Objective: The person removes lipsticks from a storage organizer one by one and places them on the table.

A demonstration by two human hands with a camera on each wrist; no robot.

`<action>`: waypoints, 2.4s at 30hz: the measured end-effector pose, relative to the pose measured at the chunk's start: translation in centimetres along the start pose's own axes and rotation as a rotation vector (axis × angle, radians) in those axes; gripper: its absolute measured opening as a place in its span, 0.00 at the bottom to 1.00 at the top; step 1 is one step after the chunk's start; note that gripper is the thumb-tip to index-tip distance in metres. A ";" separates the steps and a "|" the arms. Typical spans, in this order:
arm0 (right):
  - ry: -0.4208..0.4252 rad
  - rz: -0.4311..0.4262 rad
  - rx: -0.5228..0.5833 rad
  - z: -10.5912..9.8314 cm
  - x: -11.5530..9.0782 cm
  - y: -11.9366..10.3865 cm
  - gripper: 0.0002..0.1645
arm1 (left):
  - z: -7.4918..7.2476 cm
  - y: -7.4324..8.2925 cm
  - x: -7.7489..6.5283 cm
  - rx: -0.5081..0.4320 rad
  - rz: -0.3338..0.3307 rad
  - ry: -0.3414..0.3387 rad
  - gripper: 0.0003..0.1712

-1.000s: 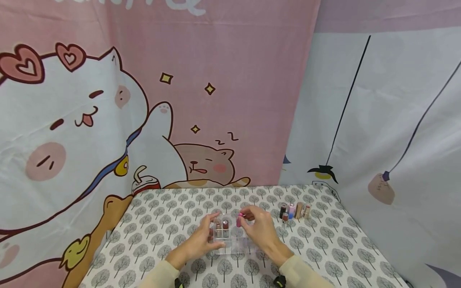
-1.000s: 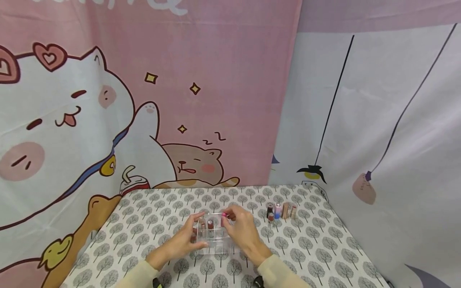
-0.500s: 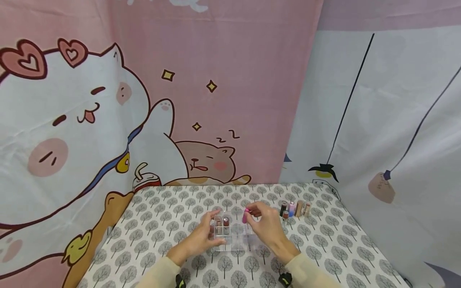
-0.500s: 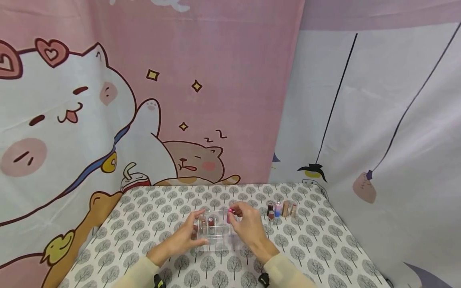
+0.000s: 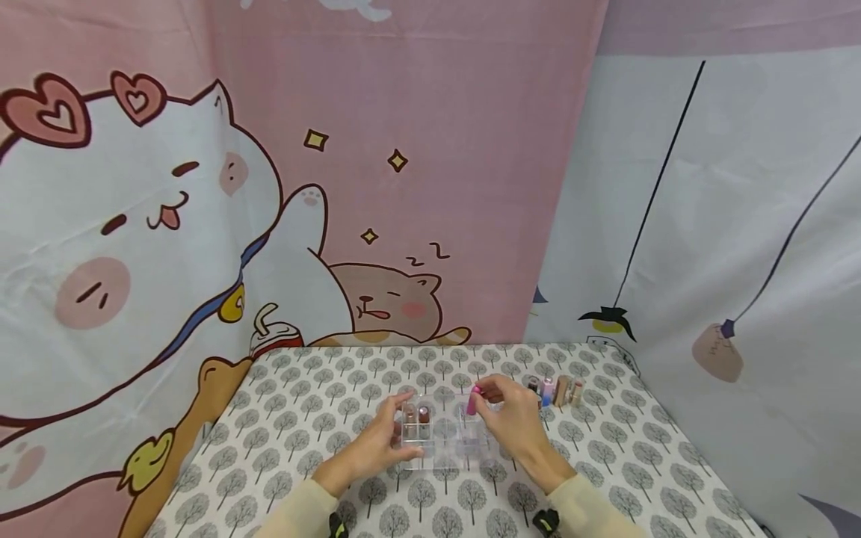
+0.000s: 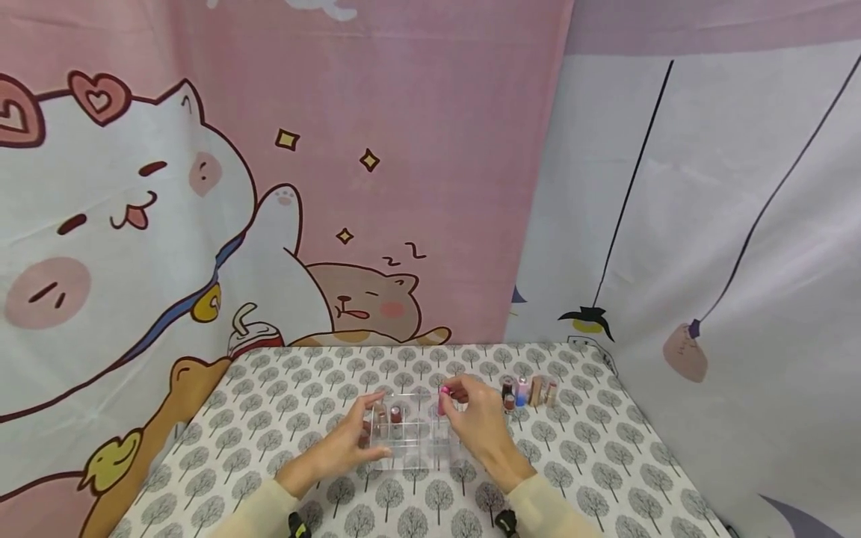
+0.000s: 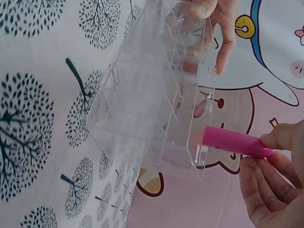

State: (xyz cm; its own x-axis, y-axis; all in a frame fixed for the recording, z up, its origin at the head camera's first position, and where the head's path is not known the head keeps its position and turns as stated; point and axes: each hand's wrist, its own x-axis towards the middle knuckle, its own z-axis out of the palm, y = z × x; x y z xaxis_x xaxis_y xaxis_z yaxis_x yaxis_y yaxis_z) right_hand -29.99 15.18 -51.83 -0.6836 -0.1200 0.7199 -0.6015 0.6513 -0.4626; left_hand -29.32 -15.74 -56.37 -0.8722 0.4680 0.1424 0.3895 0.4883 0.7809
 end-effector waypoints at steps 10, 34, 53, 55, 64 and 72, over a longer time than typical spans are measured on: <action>0.015 -0.034 -0.001 -1.3 0.5 1.2 0.13 | 0.0 0.0 0.0 0.014 -0.003 0.005 0.65; 0.051 0.041 -0.061 -3.8 0.8 3.9 0.12 | -0.1 0.1 0.1 0.015 -0.025 0.011 0.65; 0.038 0.147 -0.088 -6.4 0.5 7.4 0.13 | -0.1 -0.1 0.1 0.016 -0.016 0.014 0.64; 0.044 0.148 -0.095 -6.8 0.5 7.6 0.13 | -0.1 -0.1 0.1 0.020 -0.016 0.017 0.64; 0.064 0.189 -0.136 -8.5 0.7 8.6 0.09 | -0.1 0.0 0.1 0.026 -0.012 0.020 0.65; 0.100 0.180 -0.152 -9.1 0.4 10.1 0.09 | 0.0 -0.1 0.1 0.027 -0.008 0.020 0.64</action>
State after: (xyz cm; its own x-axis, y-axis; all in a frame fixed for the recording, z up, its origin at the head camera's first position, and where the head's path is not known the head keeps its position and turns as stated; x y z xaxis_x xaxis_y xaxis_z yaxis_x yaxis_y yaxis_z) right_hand -32.62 28.51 -51.49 -0.7253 0.0776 0.6841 -0.3999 0.7613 -0.5104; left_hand -29.49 -15.76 -56.42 -0.8812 0.4488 0.1484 0.3896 0.5119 0.7656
